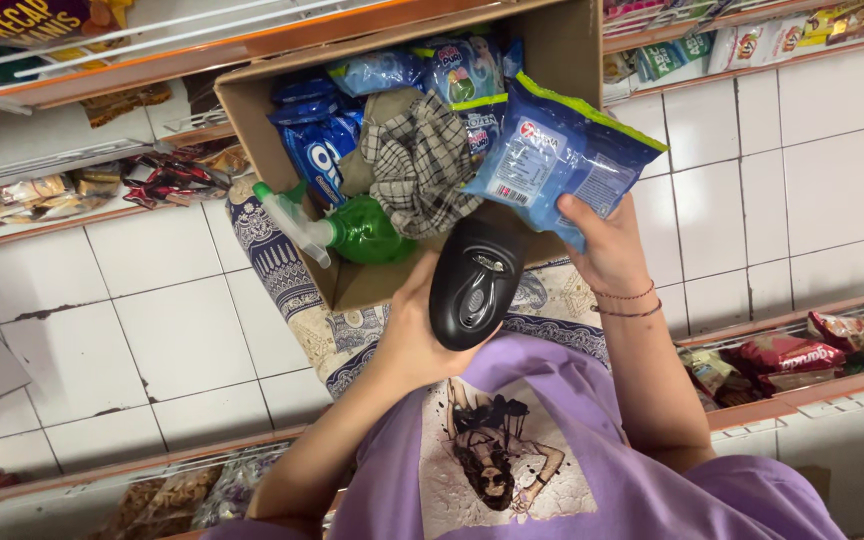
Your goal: The person sits on the floor and cleans the metal wire shelves of a small store using a spray bottle and a cloth. They spray the shelves and wipe them down, then use a barcode scanner to scan several packages of ice cream before placing them back on the shelf.
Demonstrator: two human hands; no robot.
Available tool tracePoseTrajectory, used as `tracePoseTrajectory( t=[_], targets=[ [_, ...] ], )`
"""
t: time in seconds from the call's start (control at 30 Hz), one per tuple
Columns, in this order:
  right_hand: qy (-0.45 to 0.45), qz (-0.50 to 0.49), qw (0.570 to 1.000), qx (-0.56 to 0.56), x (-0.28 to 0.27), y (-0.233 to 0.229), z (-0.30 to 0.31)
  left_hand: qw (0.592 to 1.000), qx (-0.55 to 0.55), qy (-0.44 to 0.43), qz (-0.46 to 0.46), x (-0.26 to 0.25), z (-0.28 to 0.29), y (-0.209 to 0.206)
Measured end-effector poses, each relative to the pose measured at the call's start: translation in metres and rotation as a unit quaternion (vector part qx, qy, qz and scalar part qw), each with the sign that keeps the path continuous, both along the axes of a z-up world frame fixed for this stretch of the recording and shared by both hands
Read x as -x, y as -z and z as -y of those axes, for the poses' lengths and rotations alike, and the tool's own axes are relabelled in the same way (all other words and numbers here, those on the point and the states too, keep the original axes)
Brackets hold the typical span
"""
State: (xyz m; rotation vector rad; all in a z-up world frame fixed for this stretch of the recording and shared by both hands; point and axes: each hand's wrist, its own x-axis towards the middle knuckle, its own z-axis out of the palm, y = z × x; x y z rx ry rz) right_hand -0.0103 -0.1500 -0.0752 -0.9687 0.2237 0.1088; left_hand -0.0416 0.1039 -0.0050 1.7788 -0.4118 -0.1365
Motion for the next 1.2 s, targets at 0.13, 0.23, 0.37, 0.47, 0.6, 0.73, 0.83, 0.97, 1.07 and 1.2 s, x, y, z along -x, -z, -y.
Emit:
tracePoseTrajectory(
  t=[0.13,0.23,0.37,0.47,0.6,0.73,0.83,0.97,1.07,1.2],
  targets=[
    [0.022,-0.001,1.000,0.016,0.001,0.000,-0.003,1.000,0.006,0.007,0.018,-0.001,0.002,0.000],
    [0.069,0.032,0.995,0.058,0.010,0.002,-0.012,0.998,0.014,0.027,0.050,-0.010,0.008,-0.009],
    [0.080,0.020,0.969,0.231,0.032,0.005,-0.027,0.994,0.062,0.086,-0.018,-0.021,0.014,-0.028],
    [0.039,0.040,0.940,0.336,0.038,0.003,-0.032,0.991,-0.004,0.099,0.089,-0.028,0.017,-0.041],
    [0.070,0.000,0.969,0.238,0.023,0.000,-0.048,0.989,0.039,0.119,0.085,-0.032,0.021,-0.054],
    [0.058,0.175,0.807,0.561,0.022,-0.018,-0.049,0.989,0.047,0.075,0.118,-0.034,0.030,-0.051],
    [0.102,0.286,0.892,0.336,0.021,-0.036,-0.032,0.991,0.119,0.026,0.048,-0.035,0.034,-0.039],
    [0.109,0.245,0.944,0.192,0.005,-0.042,-0.016,0.958,0.268,0.077,-0.058,-0.037,0.026,-0.018],
    [0.055,0.140,0.988,0.041,-0.003,-0.044,0.005,0.950,0.138,0.084,-0.268,-0.043,0.023,-0.011],
    [0.036,0.114,0.987,0.107,-0.016,-0.042,0.036,0.966,0.248,0.075,-0.024,-0.064,0.041,-0.018]
  ],
)
